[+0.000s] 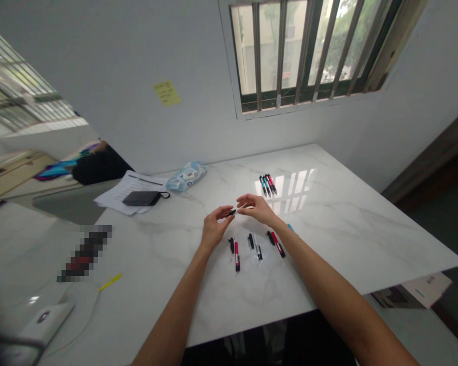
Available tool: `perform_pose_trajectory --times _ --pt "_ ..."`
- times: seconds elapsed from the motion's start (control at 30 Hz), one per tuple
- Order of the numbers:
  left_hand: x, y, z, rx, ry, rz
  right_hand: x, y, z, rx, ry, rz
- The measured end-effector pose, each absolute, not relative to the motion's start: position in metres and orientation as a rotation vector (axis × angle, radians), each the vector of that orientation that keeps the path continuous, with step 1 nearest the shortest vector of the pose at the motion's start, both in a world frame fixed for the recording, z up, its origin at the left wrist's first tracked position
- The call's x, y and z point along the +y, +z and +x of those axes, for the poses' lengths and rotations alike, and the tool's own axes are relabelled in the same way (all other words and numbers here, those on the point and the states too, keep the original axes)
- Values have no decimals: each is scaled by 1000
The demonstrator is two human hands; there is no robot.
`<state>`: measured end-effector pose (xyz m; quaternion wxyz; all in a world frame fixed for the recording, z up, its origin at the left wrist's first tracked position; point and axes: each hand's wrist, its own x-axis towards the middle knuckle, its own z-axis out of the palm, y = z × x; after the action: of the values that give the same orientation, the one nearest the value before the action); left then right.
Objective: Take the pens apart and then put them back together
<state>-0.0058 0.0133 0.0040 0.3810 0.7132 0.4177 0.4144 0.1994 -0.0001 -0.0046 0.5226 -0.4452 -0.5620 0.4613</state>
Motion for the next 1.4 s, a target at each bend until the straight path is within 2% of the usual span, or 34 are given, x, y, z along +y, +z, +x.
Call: perform_pose_trajectory --times 0.2,0.4,0.53,0.67,0.8,1.4 --pt "12 3 -4 987 1029 1745 -3 -8 187 -1454 1049 -1113" --pt "14 2 -9 1134 1036 1906 3 1 201 -1210 1010 -997" --pt "19 2 -18 1321 1040 2147 7 0 223 -1178 723 -1153" --pt "23 2 -23 1375 1054 2252 5 -2 232 -1509 494 -1300" --pt "22 2 -22 1378 1051 2281 3 -3 227 -1683 477 -1299" --pt "19 4 -18 1296 1009 2324 -1 -3 217 -1752 523 -1272"
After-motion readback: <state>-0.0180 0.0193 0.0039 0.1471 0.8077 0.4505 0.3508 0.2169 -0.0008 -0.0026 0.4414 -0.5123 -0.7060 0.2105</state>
